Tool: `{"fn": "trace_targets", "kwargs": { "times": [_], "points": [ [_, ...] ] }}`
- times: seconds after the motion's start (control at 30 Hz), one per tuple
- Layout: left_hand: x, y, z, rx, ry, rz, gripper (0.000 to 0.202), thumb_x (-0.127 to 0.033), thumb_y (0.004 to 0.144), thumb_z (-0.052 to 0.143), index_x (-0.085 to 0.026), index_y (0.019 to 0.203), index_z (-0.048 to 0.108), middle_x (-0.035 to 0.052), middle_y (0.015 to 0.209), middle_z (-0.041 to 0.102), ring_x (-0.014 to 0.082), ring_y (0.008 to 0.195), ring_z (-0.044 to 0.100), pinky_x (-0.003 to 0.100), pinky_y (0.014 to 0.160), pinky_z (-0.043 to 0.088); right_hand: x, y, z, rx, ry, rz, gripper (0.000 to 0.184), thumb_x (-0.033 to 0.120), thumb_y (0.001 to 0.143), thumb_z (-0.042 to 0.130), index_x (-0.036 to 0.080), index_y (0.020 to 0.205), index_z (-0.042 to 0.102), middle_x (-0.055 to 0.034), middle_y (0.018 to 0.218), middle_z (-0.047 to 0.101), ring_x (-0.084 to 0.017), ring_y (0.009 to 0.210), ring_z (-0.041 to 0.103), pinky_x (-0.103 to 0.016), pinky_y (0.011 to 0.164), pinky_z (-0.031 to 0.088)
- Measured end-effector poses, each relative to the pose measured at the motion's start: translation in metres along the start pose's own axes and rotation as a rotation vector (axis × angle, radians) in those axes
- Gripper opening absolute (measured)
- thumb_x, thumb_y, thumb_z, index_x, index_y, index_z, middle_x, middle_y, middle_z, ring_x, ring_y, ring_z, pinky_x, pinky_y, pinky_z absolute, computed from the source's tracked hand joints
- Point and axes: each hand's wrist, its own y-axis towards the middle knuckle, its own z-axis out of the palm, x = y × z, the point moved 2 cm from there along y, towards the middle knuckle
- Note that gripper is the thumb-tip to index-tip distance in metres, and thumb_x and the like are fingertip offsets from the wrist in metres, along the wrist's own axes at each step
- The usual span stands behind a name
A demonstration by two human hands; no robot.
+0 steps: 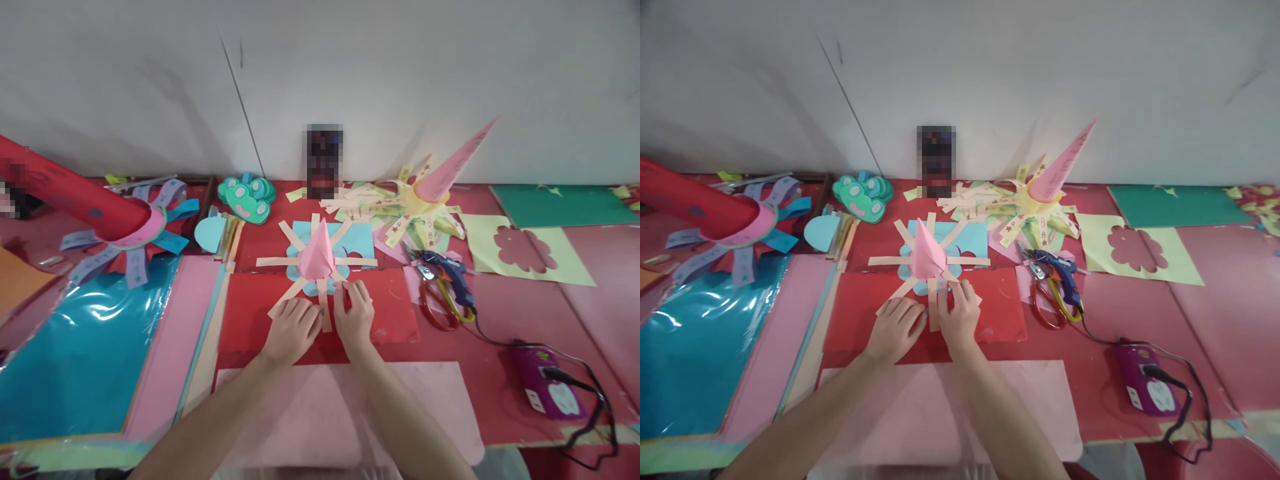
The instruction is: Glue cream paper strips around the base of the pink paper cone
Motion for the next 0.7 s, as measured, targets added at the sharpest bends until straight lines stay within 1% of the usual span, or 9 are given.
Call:
{"fn": "trace_targets", "kwargs": {
  "times": [0.2,0.37,0.53,0.6,0.7],
  "points": [
    [0.0077,-0.0027,0.0006,-0.018,0.0,0.054,0.021,-0.016,0.089,0.046,-0.019,0.071,0.056,0.0004,0.062,0.055,0.0154,0.062,0.051,0.028,0.063,0.044,0.0012,0.0036,0.0034,0.025,0.019,-0.023,0.031,0.032,0.093,0.039,0.019,0.076,0.062,-0.0015,0.065,0.053,-0.012,0.057,0.047,-0.023,0.053,0.038],
    [0.0089,-0.0013,-0.0005,-0.038,-0.01,0.075,0.032,-0.017,0.09,0.044,-0.021,0.059,0.046,-0.0026,0.053,0.048,0.013,0.055,0.046,0.026,0.058,0.041,0.0067,0.007,0.0056,0.009,0.05,-0.08,0.031,0.032,0.093,0.039,0.019,0.074,0.061,-0.0014,0.063,0.052,-0.012,0.055,0.046,-0.024,0.055,0.038],
    [0.0088,0.0011,-0.0003,-0.056,-0.023,0.106,0.031,-0.015,0.089,0.046,-0.02,0.058,0.044,-0.0034,0.052,0.047,0.0121,0.053,0.044,0.025,0.054,0.038,0.0052,0.0076,0.0049,-0.003,0.056,-0.087,0.03,0.03,0.093,0.04,0.018,0.075,0.061,-0.0003,0.062,0.051,-0.01,0.054,0.044,-0.022,0.053,0.036],
    [0.0085,0.0009,0.0012,-0.078,-0.033,0.125,0.031,-0.014,0.088,0.047,-0.02,0.058,0.043,-0.0036,0.051,0.046,0.012,0.052,0.043,0.025,0.053,0.037,0.0038,0.0076,0.0051,-0.027,0.056,-0.094,0.03,0.03,0.093,0.04,0.018,0.075,0.061,0.0003,0.062,0.05,-0.01,0.053,0.042,-0.022,0.052,0.034],
    [0.0075,0.0008,0.0034,-0.079,-0.037,0.13,0.033,-0.015,0.089,0.046,-0.02,0.057,0.041,-0.0036,0.05,0.044,0.012,0.051,0.042,0.025,0.052,0.037,0.0031,0.0082,0.007,-0.057,0.055,-0.11,0.028,0.029,0.092,0.041,0.018,0.075,0.061,0.0006,0.062,0.049,-0.01,0.054,0.042,-0.021,0.051,0.033]
  ]
}}
